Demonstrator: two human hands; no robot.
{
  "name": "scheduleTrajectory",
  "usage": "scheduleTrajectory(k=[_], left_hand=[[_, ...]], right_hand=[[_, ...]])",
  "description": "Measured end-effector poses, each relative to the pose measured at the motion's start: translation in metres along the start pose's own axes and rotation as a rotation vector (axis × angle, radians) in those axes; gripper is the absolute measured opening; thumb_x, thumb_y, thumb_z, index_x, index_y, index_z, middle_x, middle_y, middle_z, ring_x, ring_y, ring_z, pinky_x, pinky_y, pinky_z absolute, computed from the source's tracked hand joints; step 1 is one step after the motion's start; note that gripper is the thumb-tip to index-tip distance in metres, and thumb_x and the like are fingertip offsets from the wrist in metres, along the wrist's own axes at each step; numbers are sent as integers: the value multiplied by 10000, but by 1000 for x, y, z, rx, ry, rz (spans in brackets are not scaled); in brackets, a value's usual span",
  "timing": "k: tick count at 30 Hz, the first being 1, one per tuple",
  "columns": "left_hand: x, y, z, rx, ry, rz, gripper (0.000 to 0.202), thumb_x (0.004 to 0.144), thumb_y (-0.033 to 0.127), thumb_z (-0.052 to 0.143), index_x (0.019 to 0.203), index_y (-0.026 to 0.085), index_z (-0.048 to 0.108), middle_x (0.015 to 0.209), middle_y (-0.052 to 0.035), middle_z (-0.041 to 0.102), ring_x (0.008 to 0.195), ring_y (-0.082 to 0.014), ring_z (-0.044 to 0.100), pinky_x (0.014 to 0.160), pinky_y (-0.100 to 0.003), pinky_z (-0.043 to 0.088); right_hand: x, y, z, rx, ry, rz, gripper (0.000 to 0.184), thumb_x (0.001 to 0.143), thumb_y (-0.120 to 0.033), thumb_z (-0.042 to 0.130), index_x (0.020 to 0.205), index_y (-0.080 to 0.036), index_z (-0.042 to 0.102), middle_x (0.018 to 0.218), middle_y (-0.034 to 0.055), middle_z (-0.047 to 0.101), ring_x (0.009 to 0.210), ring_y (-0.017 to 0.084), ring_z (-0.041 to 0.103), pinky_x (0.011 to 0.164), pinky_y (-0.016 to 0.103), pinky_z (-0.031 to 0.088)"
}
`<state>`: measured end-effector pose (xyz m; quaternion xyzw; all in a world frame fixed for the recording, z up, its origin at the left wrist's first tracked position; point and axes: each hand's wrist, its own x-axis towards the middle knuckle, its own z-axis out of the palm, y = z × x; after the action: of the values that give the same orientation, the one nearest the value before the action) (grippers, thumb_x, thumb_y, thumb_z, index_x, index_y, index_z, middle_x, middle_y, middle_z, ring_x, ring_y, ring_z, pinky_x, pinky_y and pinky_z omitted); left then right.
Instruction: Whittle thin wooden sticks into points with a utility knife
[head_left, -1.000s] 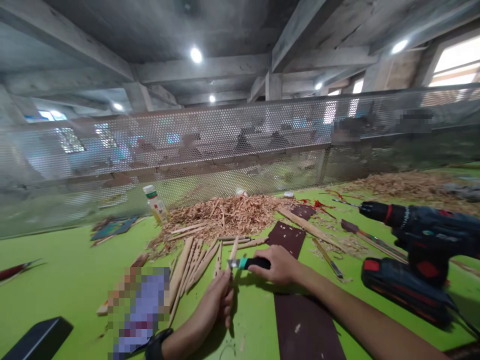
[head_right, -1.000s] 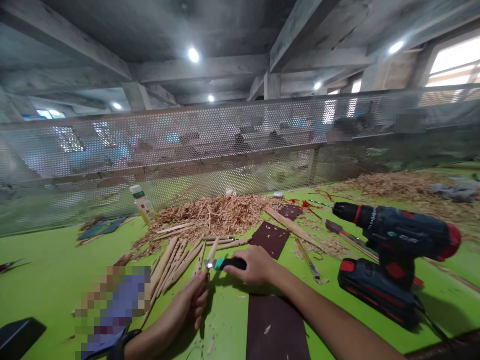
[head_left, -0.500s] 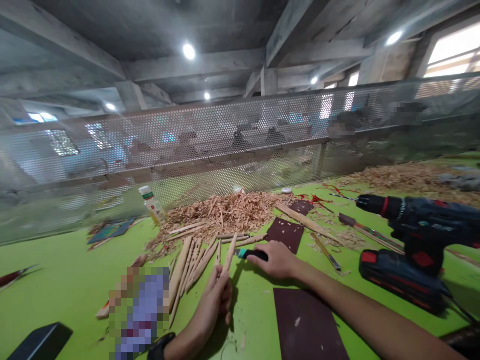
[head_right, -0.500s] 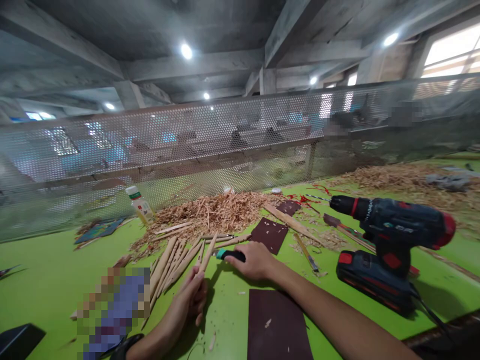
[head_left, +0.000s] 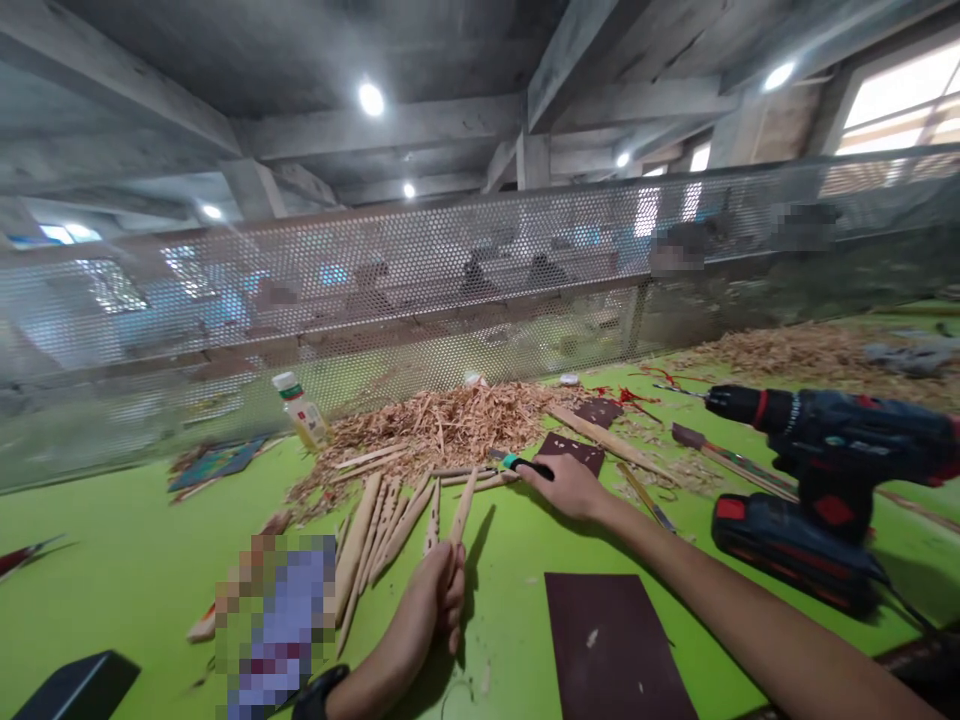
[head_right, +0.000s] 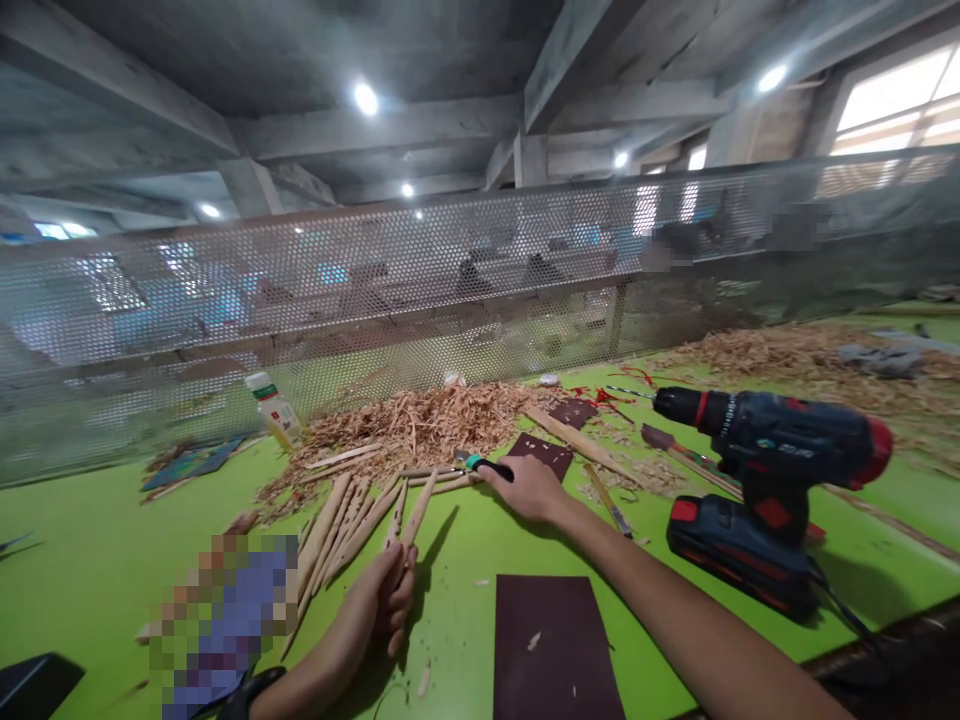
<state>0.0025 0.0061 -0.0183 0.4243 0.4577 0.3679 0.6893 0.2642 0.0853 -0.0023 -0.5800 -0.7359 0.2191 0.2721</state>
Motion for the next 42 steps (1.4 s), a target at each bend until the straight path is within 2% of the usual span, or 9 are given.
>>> scheduleTrajectory(k=[6, 11, 14, 18, 24, 30, 34, 39, 42], left_hand=[[2, -1, 2, -20, 73, 50, 648, 704, 791, 734, 889, 253, 423, 577, 119, 332, 421, -65, 221, 336, -183, 266], [-2, 1, 3, 57, 146, 40, 740, 644, 766, 792, 1061, 255, 457, 578, 134, 363, 427, -67, 260, 346, -169, 225], [-4, 2, 3, 117, 118, 31, 653, 687, 762, 757, 968, 251, 465, 560, 125, 391, 407, -64, 269, 347, -181, 239], [-2, -1, 2, 196, 72, 55, 567, 756, 738, 712, 865, 247, 451, 545, 111, 420, 381, -60, 291, 339, -187, 246], [4, -8, -3, 185, 35, 90, 526, 802, 717, 683, 863, 246, 457, 547, 110, 408, 372, -63, 288, 323, -187, 260], [-1, -4, 1, 175, 4, 123, 531, 873, 757, 569, 854, 239, 455, 571, 95, 406, 387, -68, 312, 336, -185, 310], [-2, -2, 3, 116, -27, 131, 572, 869, 808, 517, 891, 239, 467, 585, 97, 405, 406, -71, 298, 351, -188, 346], [0, -5, 4, 147, -10, 169, 548, 859, 780, 560, 906, 239, 482, 575, 101, 409, 387, -68, 273, 322, -176, 251], [-1, -4, 5, 149, -5, 170, 550, 860, 779, 553, 907, 235, 485, 586, 101, 408, 385, -63, 273, 323, -177, 245]], right_hand=[[-14, -17, 16, -71, -124, -292, 514, 980, -658, 503, 956, -215, 760, 802, 48, 747, 643, 177, 595, 578, 283, 311], [-15, -17, 19, -169, -68, -241, 534, 990, -659, 478, 979, -213, 772, 883, 74, 786, 741, 220, 672, 600, 291, 322], [-12, -13, 14, -166, -31, -226, 556, 999, -657, 459, 1046, -205, 779, 971, 91, 799, 799, 239, 698, 632, 300, 357], [-13, -14, 15, -186, -86, -244, 525, 985, -649, 493, 1020, -212, 783, 903, 84, 793, 754, 232, 687, 625, 302, 357], [-16, -14, 22, -181, -111, -250, 531, 975, -674, 499, 1015, -230, 788, 897, 81, 795, 758, 244, 693, 640, 306, 402], [-6, 4, 14, -81, -16, -179, 589, 1003, -672, 445, 1239, -240, 766, 1138, 113, 798, 953, 294, 740, 805, 364, 507], [-6, 6, 14, -35, -39, -226, 580, 1001, -667, 462, 1232, -231, 768, 1191, 116, 786, 990, 291, 737, 847, 372, 512], [-9, 3, 22, -101, -90, -246, 599, 982, -688, 476, 1073, -197, 805, 1013, 116, 811, 867, 288, 736, 768, 366, 502], [-6, 7, 22, -49, -55, -220, 590, 990, -674, 478, 1171, -206, 788, 1180, 125, 789, 1019, 313, 732, 860, 396, 514]])
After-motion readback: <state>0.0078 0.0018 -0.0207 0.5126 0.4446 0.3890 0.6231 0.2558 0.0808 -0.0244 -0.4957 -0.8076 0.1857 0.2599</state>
